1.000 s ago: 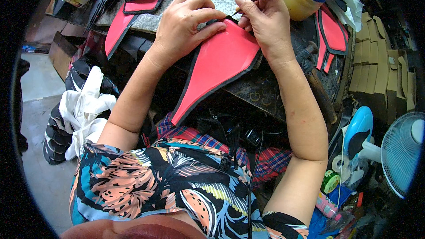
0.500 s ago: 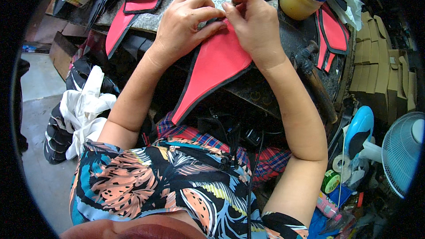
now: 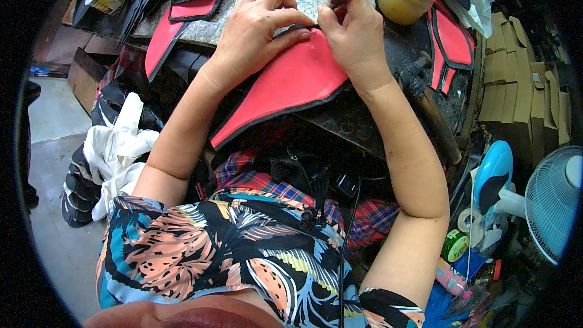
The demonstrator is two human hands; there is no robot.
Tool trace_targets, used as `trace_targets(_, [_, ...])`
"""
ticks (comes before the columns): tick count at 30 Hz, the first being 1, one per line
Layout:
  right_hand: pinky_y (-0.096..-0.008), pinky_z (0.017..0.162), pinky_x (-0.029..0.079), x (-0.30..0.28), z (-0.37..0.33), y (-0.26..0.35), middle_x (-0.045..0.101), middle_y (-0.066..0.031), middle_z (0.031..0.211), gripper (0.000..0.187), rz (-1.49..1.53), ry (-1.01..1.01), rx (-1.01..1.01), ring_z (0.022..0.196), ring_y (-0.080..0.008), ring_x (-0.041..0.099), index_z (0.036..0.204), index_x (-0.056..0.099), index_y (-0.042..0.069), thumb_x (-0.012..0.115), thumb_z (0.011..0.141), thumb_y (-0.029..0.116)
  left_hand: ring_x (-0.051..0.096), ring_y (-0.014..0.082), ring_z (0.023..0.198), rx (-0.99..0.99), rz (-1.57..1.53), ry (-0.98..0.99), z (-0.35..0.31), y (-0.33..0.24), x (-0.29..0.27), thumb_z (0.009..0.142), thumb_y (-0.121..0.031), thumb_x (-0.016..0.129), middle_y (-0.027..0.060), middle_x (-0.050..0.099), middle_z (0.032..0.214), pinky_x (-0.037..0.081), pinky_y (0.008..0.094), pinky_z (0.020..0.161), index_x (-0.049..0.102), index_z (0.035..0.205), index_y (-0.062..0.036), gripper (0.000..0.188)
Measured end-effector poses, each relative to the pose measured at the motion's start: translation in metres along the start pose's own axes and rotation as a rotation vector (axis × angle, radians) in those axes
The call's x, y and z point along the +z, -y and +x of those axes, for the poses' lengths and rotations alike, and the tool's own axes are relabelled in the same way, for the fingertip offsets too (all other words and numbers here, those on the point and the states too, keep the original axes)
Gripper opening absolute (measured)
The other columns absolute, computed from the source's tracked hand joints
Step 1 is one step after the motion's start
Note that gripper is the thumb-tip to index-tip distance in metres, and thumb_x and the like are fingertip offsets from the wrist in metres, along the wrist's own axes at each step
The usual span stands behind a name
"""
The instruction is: The person trims the edges of pink and black material pieces using a red utility knife. They repeatedly pick up a piece, trim its edges, flip it over, and place it back on the table among other similar pieces.
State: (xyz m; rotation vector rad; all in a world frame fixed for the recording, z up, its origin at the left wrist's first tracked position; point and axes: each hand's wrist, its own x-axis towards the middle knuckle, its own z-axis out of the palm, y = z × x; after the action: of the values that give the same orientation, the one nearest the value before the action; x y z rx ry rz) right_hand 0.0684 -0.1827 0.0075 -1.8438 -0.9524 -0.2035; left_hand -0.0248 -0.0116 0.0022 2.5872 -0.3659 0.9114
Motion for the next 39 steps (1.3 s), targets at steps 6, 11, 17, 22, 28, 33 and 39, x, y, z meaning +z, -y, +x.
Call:
trace_targets(6, [-0.0187, 0.047, 0.046, -0.013, 0.003, -0.004, 0.066, -0.0041, 0.08, 0.02, 0.616, -0.006, 0.378, 0.056, -0.0072, 0.061, 0.1, 0.052, 0.007, 0.07, 0.095, 0.014, 0.057, 0.0235, 0.094, 0.021, 0.005, -0.011, 0.0, 0.0, 0.002, 0.082, -0.033, 0.076, 0.0005, 0.063, 0.091, 0.048, 0.0391, 0.084, 0.077, 0.089, -0.0178, 0.017])
trace_targets(11, [-0.0184, 0.048, 0.046, -0.013, 0.002, -0.001, 0.067, -0.0043, 0.081, 0.02, 0.597, 0.011, 0.348, 0.058, -0.0073, 0.062, 0.1, 0.053, 0.007, 0.07, 0.095, 0.016, 0.057, 0.0231, 0.094, 0.02, 0.014, -0.022, -0.001, 0.0, 0.002, 0.083, -0.032, 0.076, 0.0003, 0.063, 0.091, 0.048, 0.0389, 0.084, 0.077, 0.089, -0.0171, 0.016])
trace_targets(17, [-0.0188, 0.05, 0.045, -0.012, 0.001, 0.002, 0.067, -0.0044, 0.083, 0.019, 0.58, 0.014, 0.339, 0.06, -0.0082, 0.062, 0.099, 0.053, 0.01, 0.071, 0.095, 0.016, 0.058, 0.0226, 0.094, 0.016, 0.013, -0.02, -0.001, -0.001, 0.001, 0.084, -0.033, 0.075, 0.0001, 0.063, 0.091, 0.048, 0.039, 0.084, 0.077, 0.089, -0.0178, 0.017])
trace_targets(22, [-0.0187, 0.049, 0.046, -0.008, -0.001, 0.001, 0.065, -0.0026, 0.081, 0.018, 0.564, 0.029, 0.287, 0.059, -0.0072, 0.061, 0.1, 0.054, 0.008, 0.071, 0.095, 0.011, 0.058, 0.0224, 0.094, 0.017, 0.021, -0.015, -0.001, -0.001, 0.001, 0.084, -0.035, 0.075, -0.0001, 0.063, 0.092, 0.047, 0.0397, 0.084, 0.078, 0.09, -0.0184, 0.018])
trace_targets(28, [-0.0196, 0.05, 0.047, 0.004, -0.003, 0.0, 0.061, -0.0001, 0.078, 0.02, 0.085, -0.011, -0.014, 0.059, -0.0052, 0.058, 0.106, 0.053, 0.006, 0.069, 0.094, 0.005, 0.058, 0.0222, 0.096, -0.038, 0.111, -0.092, -0.003, -0.002, 0.001, 0.081, -0.035, 0.077, -0.0009, 0.064, 0.093, 0.047, 0.039, 0.086, 0.078, 0.091, -0.0195, 0.019])
trace_targets(33, [-0.0184, 0.05, 0.045, -0.007, 0.002, -0.002, 0.065, -0.0023, 0.082, 0.016, 0.455, 0.075, 0.296, 0.059, -0.0068, 0.06, 0.1, 0.052, 0.009, 0.068, 0.096, 0.011, 0.058, 0.0218, 0.096, 0.04, 0.014, -0.054, -0.001, 0.001, 0.002, 0.08, -0.033, 0.077, -0.0025, 0.065, 0.09, 0.048, 0.0381, 0.086, 0.077, 0.088, -0.0182, 0.017])
trace_targets(39, [-0.0183, 0.052, 0.044, -0.015, 0.005, -0.003, 0.066, -0.0023, 0.083, 0.017, 0.649, 0.047, 0.355, 0.062, -0.0081, 0.062, 0.101, 0.052, 0.012, 0.069, 0.097, 0.015, 0.058, 0.0221, 0.095, 0.038, -0.017, -0.047, -0.002, 0.001, 0.002, 0.081, -0.03, 0.077, -0.0021, 0.065, 0.089, 0.048, 0.0383, 0.086, 0.076, 0.085, -0.0168, 0.014])
